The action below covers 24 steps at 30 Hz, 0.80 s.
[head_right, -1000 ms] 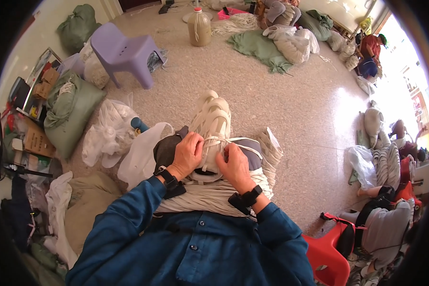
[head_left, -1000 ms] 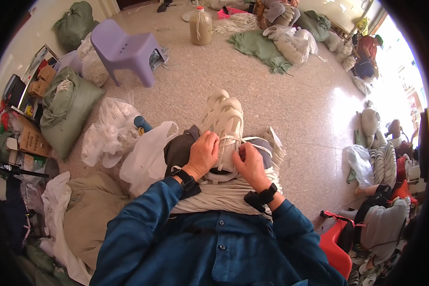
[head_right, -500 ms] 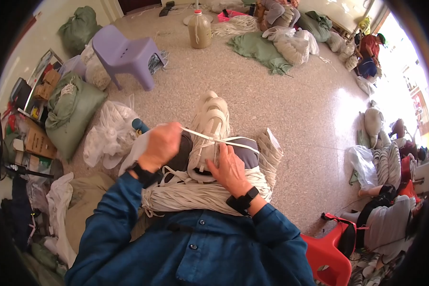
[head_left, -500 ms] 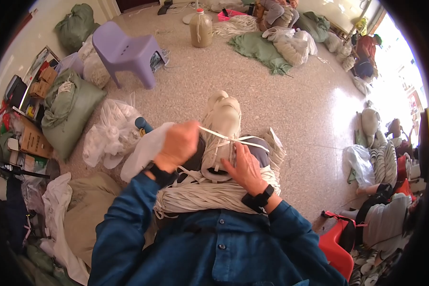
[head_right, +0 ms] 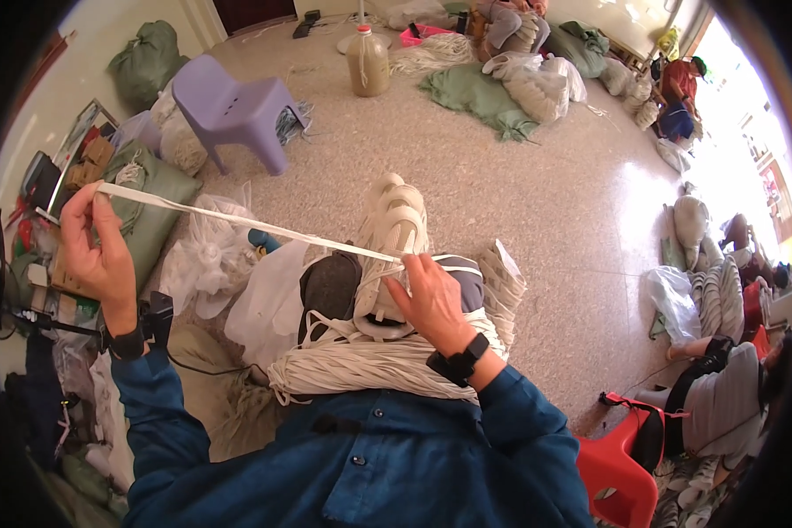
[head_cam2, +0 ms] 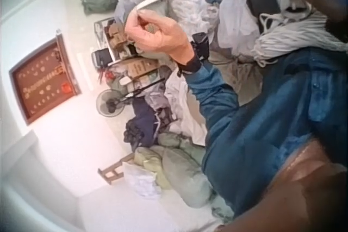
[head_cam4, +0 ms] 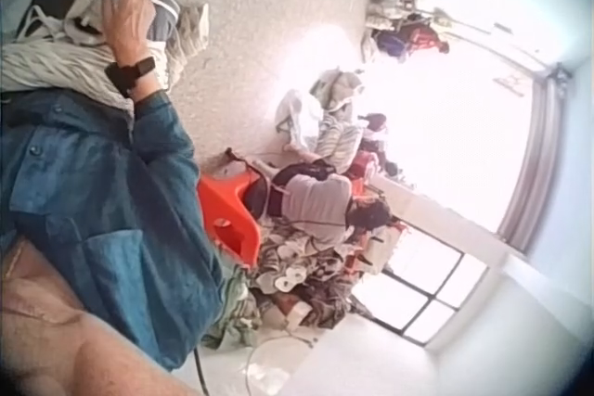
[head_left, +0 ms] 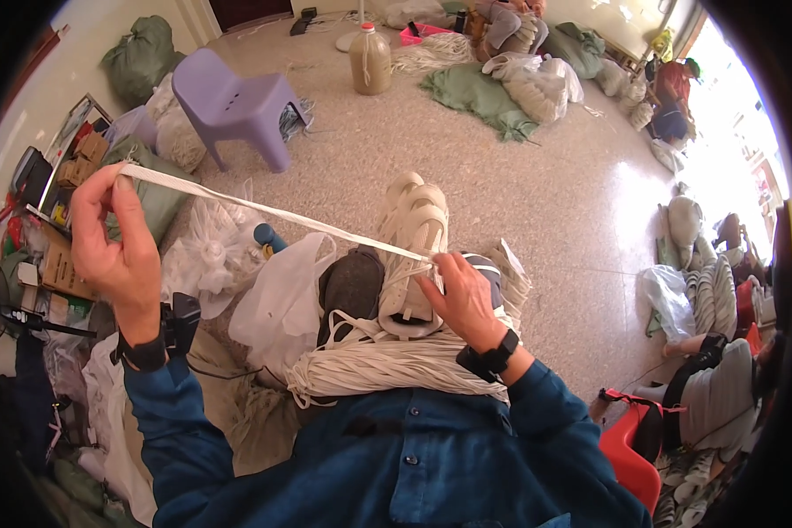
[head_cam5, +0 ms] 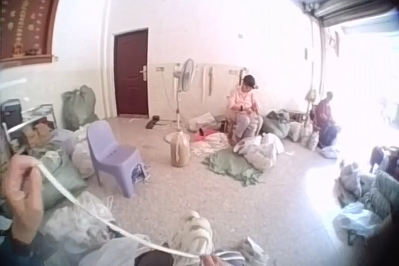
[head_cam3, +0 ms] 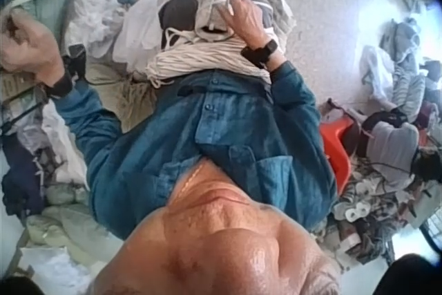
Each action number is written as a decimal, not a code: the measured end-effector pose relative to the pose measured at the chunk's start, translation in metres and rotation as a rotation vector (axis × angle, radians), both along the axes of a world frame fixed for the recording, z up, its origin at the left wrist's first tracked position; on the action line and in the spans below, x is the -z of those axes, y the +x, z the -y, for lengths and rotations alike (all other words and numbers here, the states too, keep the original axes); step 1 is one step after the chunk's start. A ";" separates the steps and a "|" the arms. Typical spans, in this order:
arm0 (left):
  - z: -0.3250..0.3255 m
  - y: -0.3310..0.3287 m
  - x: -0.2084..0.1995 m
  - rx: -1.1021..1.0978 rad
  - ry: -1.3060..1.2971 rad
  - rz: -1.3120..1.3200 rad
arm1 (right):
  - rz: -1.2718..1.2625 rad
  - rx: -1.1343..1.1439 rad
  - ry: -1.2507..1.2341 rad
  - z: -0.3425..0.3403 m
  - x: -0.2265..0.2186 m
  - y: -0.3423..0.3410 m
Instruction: Threading long white shoelaces through shoe uppers and organizing the bundle.
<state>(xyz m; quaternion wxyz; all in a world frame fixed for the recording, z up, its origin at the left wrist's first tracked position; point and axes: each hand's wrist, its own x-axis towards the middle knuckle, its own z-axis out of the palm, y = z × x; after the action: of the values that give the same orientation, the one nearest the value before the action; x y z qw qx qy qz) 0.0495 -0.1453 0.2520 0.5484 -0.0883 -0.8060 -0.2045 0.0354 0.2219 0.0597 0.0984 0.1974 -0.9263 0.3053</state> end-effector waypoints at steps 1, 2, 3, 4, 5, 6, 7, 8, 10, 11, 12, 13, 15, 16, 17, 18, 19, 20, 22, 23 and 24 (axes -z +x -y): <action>-0.010 0.009 -0.009 -0.009 -0.028 -0.014 | -0.041 -0.041 -0.037 0.008 -0.005 -0.004; -0.020 0.011 -0.009 -0.002 -0.024 -0.017 | -0.045 -0.035 -0.034 0.012 -0.004 -0.009; -0.031 0.011 -0.008 0.085 0.027 -0.066 | -0.051 -0.060 0.014 0.014 0.000 -0.014; -0.041 0.016 -0.012 0.161 0.067 -0.116 | -0.058 -0.098 0.052 0.019 0.005 -0.020; -0.051 0.019 -0.012 0.185 0.086 -0.123 | -0.109 -0.074 0.049 0.020 0.012 -0.025; -0.061 0.020 -0.006 0.191 0.090 -0.123 | -0.109 -0.068 0.053 0.016 0.016 -0.029; -0.068 0.025 0.002 0.306 0.195 -0.039 | -0.101 -0.060 -0.006 0.015 0.018 -0.032; -0.077 0.029 0.011 0.421 0.304 0.044 | -0.093 -0.051 -0.062 0.014 0.018 -0.033; -0.102 0.031 0.042 0.514 0.117 0.376 | -0.091 -0.054 -0.090 0.014 0.017 -0.034; -0.115 0.033 0.068 0.604 0.208 0.629 | -0.093 -0.061 -0.125 0.017 0.015 -0.035; -0.133 0.032 0.103 0.711 0.245 0.727 | -0.093 -0.065 -0.122 0.017 0.016 -0.038; -0.150 0.030 0.130 0.725 0.171 0.735 | -0.082 -0.091 -0.153 0.015 0.017 -0.041; -0.173 0.031 0.169 0.702 0.082 0.788 | -0.065 -0.111 -0.178 0.011 0.016 -0.045; -0.180 0.031 0.182 0.699 0.084 0.789 | -0.060 -0.123 -0.171 0.012 0.010 -0.049; -0.185 0.031 0.191 0.679 0.056 0.791 | -0.056 -0.133 -0.163 0.016 0.000 -0.054; -0.188 0.030 0.200 0.659 0.026 0.793 | -0.055 -0.136 -0.164 0.020 -0.012 -0.060; -0.192 0.029 0.203 0.677 0.051 0.816 | -0.146 -0.173 -0.293 0.026 -0.033 -0.067; -0.192 0.029 0.203 0.677 0.050 0.821 | -0.234 -0.209 -0.423 0.032 -0.054 -0.070; -0.187 0.027 0.204 0.674 0.098 0.945 | -0.235 -0.209 -0.485 0.041 -0.095 -0.076; -0.185 0.026 0.204 0.672 0.096 0.945 | -0.240 -0.205 -0.537 0.042 -0.104 -0.077; -0.180 0.025 0.204 0.681 0.141 0.965 | -0.241 -0.206 -0.539 0.040 -0.104 -0.077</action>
<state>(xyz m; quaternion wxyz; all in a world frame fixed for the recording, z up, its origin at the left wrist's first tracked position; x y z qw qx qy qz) 0.0743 0.0350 0.0484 0.0281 -0.2024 -0.8749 -0.4391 -0.0417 0.1818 0.1633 0.2249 0.2918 -0.7687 0.5228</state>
